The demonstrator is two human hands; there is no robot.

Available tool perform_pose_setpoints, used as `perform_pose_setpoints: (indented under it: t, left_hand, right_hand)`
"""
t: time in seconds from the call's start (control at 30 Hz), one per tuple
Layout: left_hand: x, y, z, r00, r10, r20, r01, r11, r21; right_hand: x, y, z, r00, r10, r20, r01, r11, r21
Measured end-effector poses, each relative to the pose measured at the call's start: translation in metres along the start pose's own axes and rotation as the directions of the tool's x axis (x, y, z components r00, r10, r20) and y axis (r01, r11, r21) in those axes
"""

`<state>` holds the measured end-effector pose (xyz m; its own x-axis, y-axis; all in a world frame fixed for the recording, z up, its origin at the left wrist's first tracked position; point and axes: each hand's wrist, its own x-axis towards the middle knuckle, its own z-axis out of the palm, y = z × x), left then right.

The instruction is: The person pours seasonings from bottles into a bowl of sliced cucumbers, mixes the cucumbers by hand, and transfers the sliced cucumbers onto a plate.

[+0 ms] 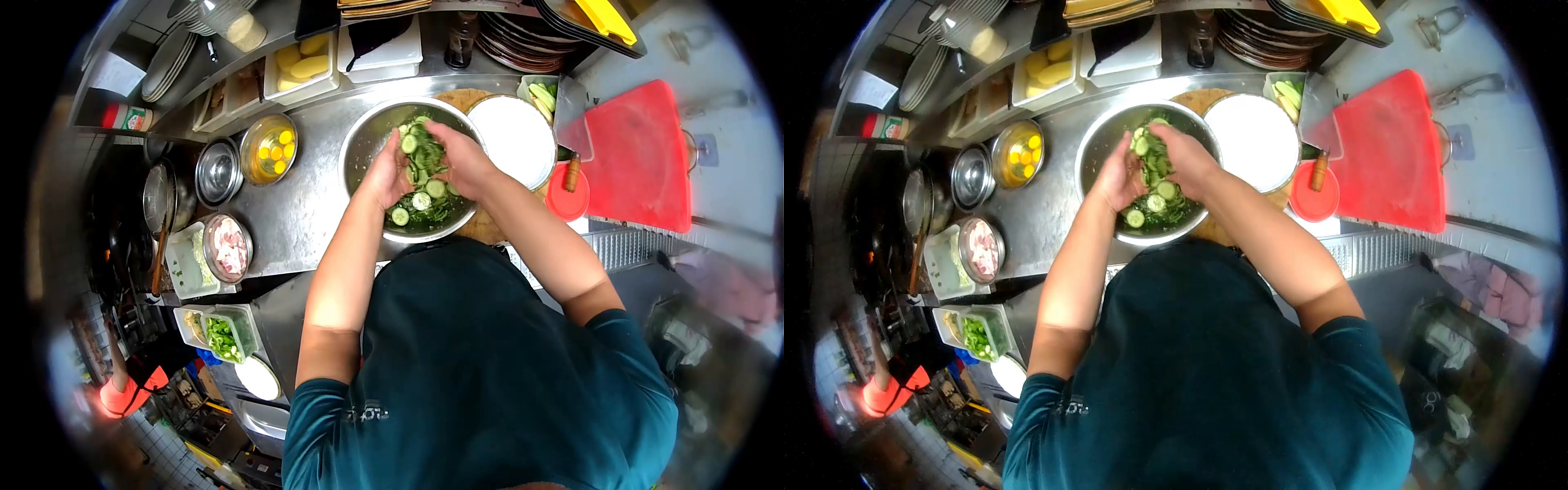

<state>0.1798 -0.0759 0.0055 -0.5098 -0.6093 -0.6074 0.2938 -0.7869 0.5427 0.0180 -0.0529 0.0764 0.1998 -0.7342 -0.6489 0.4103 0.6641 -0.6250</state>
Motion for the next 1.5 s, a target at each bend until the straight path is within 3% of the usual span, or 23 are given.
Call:
perform_pose_setpoints:
  t: [0.03, 0.1, 0.13, 0.23, 0.27, 0.37, 0.4, 0.43, 0.5, 0.53, 0.63, 0.7, 0.8, 0.83, 0.87, 0.9, 0.97, 1.1, 1.17, 1.3, 1.4, 1.47, 1.5]
  left_hand:
    - [-0.014, 0.01, 0.011, 0.972, 0.022, -0.234, 0.008, 0.992, 0.128]
    - [-0.038, 0.023, 0.013, 0.933, 0.195, -0.302, -0.04, 0.892, 0.451]
    - [-0.032, 0.026, -0.005, 0.881, 0.39, -0.267, -0.063, 0.657, 0.751]
    - [-0.048, 0.022, 0.003, 0.825, 0.414, -0.384, 0.209, 0.409, 0.888]
    - [-0.037, 0.01, -0.007, 0.824, 0.388, -0.413, 0.208, 0.472, 0.857]
    - [-0.023, -0.009, -0.011, 0.888, 0.061, -0.456, 0.183, 0.862, 0.472]
    - [-0.012, -0.02, -0.019, 0.9, 0.085, -0.427, 0.129, 0.885, 0.448]
    - [-0.014, -0.02, -0.009, 0.911, 0.007, -0.411, 0.153, 0.922, 0.355]
    - [-0.016, -0.02, -0.002, 0.995, -0.023, -0.092, 0.023, 1.0, 0.006]
    - [-0.016, -0.019, 0.005, 0.993, 0.007, -0.119, -0.009, 1.0, -0.016]
    - [-0.024, -0.012, 0.018, 0.988, 0.022, -0.154, -0.036, 0.995, -0.093]
    - [-0.021, -0.012, 0.009, 0.989, 0.007, -0.145, -0.035, 0.981, -0.191]
    - [-0.044, 0.008, 0.025, 0.942, 0.13, -0.309, -0.125, 0.991, 0.036]
    - [-0.05, 0.013, 0.024, 0.914, 0.174, -0.367, -0.118, 0.979, 0.169]
    - [-0.036, 0.006, -0.005, 0.86, 0.401, -0.315, -0.236, 0.861, 0.451]
    - [-0.056, 0.019, 0.025, 0.785, 0.492, -0.377, -0.167, 0.754, 0.636]
    - [-0.043, 0.02, 0.02, 0.754, 0.447, -0.481, 0.059, 0.683, 0.728]
    - [-0.013, 0.006, 0.011, 0.94, 0.111, -0.323, -0.058, 0.984, 0.171]
    - [-0.012, 0.01, 0.009, 0.97, 0.083, -0.227, -0.076, 0.996, 0.036]
    - [0.002, -0.003, -0.016, 0.984, 0.081, -0.16, -0.11, 0.977, -0.181]
    - [-0.031, 0.014, 0.01, 0.977, 0.031, -0.212, -0.075, 0.977, -0.202]
    - [-0.042, 0.013, 0.007, 0.951, 0.202, -0.235, -0.177, 0.977, 0.12]
    - [-0.047, 0.015, 0.004, 0.932, 0.276, -0.237, -0.203, 0.936, 0.289]
  right_hand:
    - [-0.015, -0.007, 0.006, 0.999, -0.036, -0.023, 0.033, 0.994, -0.106]
    - [-0.04, -0.016, 0.012, 0.992, -0.116, -0.058, 0.091, 0.944, -0.317]
    - [-0.042, -0.014, 0.009, 0.978, -0.172, -0.12, 0.141, 0.963, -0.229]
    - [0.009, 0.017, -0.024, 0.982, -0.032, -0.184, 0.037, 0.999, 0.024]
    - [0.011, 0.024, -0.023, 0.99, 0.086, -0.113, -0.072, 0.99, 0.118]
    - [0.025, 0.036, -0.012, 0.958, 0.171, -0.23, -0.153, 0.984, 0.094]
    - [0.048, 0.048, -0.022, 0.942, 0.166, -0.291, -0.173, 0.985, 0.003]
    - [0.06, 0.054, -0.028, 0.968, 0.153, -0.197, -0.156, 0.988, 0.005]
    - [0.066, 0.05, -0.028, 0.993, 0.12, -0.002, -0.12, 0.993, -0.004]
    - [0.063, 0.043, -0.024, 0.982, 0.156, 0.106, -0.172, 0.971, 0.166]
    - [0.039, 0.019, -0.006, 0.981, 0.159, 0.114, -0.171, 0.979, 0.107]
    - [0.017, 0.008, 0.006, 0.983, 0.093, 0.161, -0.081, 0.994, -0.08]
    - [-0.024, -0.011, 0.026, 0.98, -0.049, 0.195, 0.134, 0.882, -0.451]
    - [-0.018, -0.011, 0.016, 0.987, -0.063, 0.145, 0.12, 0.899, -0.421]
    - [-0.002, -0.009, 0.002, 0.992, -0.075, 0.1, 0.108, 0.913, -0.393]
    - [0.014, -0.007, -0.007, 0.995, -0.083, 0.057, 0.098, 0.926, -0.365]
    - [0.036, 0.002, -0.011, 0.996, 0.017, -0.086, -0.038, 0.969, -0.244]
    - [0.055, 0.016, 0.002, 0.97, 0.17, -0.176, -0.203, 0.961, -0.189]
    - [0.086, 0.025, -0.017, 0.971, 0.238, -0.026, -0.239, 0.953, -0.185]
    - [0.058, 0.012, -0.002, 0.982, 0.163, 0.099, -0.112, 0.914, -0.389]
    - [0.0, -0.005, 0.022, 0.998, -0.013, 0.062, 0.042, 0.868, -0.494]
    - [-0.02, -0.015, 0.009, 0.987, -0.125, 0.099, 0.158, 0.846, -0.509]
    - [-0.02, -0.012, 0.001, 0.996, -0.092, 0.022, 0.093, 0.925, -0.369]
